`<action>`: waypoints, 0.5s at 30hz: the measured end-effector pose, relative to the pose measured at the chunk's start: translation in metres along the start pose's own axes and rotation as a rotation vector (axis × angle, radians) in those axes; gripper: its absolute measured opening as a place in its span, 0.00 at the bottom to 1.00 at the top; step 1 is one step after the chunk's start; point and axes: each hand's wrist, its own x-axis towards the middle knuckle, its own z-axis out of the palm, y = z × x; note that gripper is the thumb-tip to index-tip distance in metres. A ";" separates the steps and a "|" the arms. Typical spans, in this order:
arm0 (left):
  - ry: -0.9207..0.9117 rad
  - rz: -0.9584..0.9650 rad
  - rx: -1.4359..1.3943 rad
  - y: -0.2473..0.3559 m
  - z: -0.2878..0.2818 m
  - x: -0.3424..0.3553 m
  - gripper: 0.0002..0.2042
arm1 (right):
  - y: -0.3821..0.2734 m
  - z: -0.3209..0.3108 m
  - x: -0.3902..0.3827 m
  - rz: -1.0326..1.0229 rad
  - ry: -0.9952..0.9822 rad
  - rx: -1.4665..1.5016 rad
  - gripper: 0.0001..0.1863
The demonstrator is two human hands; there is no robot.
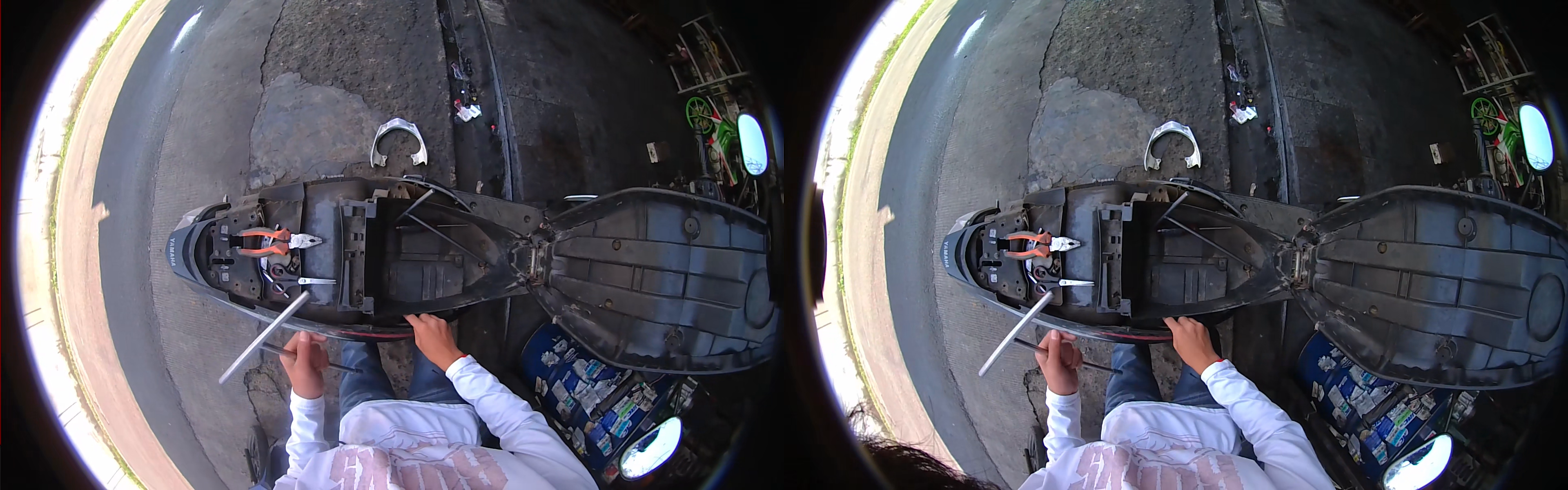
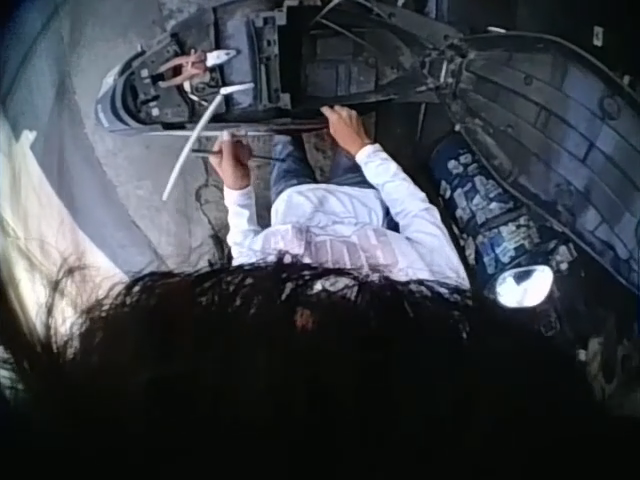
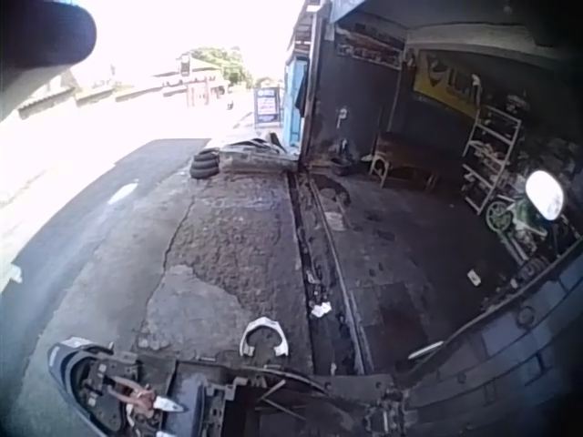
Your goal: The person is performing maintenance or repairs on a motorcycle, specifically working on components located under the seat area.
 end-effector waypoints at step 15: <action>-0.236 0.251 1.124 -0.088 -0.006 0.018 0.11 | -0.005 -0.012 0.026 -0.433 -0.427 -0.502 0.17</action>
